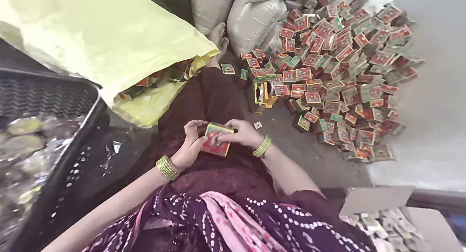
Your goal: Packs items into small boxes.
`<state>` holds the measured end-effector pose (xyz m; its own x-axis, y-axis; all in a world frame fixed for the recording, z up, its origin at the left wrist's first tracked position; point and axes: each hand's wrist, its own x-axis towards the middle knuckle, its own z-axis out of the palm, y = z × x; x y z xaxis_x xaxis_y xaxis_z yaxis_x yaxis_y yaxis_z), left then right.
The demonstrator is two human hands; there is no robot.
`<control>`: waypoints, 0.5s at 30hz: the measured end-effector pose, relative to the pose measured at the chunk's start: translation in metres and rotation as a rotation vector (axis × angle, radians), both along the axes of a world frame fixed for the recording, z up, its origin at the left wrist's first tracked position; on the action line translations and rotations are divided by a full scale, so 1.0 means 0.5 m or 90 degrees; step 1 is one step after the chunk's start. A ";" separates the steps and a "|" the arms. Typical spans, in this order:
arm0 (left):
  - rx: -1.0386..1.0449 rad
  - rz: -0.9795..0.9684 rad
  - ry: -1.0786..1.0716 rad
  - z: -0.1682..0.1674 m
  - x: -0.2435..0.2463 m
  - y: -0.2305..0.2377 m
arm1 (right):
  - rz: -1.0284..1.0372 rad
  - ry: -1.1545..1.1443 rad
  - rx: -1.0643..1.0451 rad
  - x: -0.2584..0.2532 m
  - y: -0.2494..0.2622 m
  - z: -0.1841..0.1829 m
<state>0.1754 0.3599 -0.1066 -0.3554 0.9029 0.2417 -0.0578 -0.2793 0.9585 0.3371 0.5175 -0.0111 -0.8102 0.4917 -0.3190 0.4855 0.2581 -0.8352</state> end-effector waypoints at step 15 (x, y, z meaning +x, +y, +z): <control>-0.101 0.012 0.050 0.000 -0.007 0.008 | -0.530 0.296 0.186 0.211 0.243 0.101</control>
<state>0.1718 0.3638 -0.1069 -0.3580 0.9254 0.1240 0.0225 -0.1242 0.9920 0.4425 0.6389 0.0395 -0.1853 0.9686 0.1660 0.2464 0.2093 -0.9463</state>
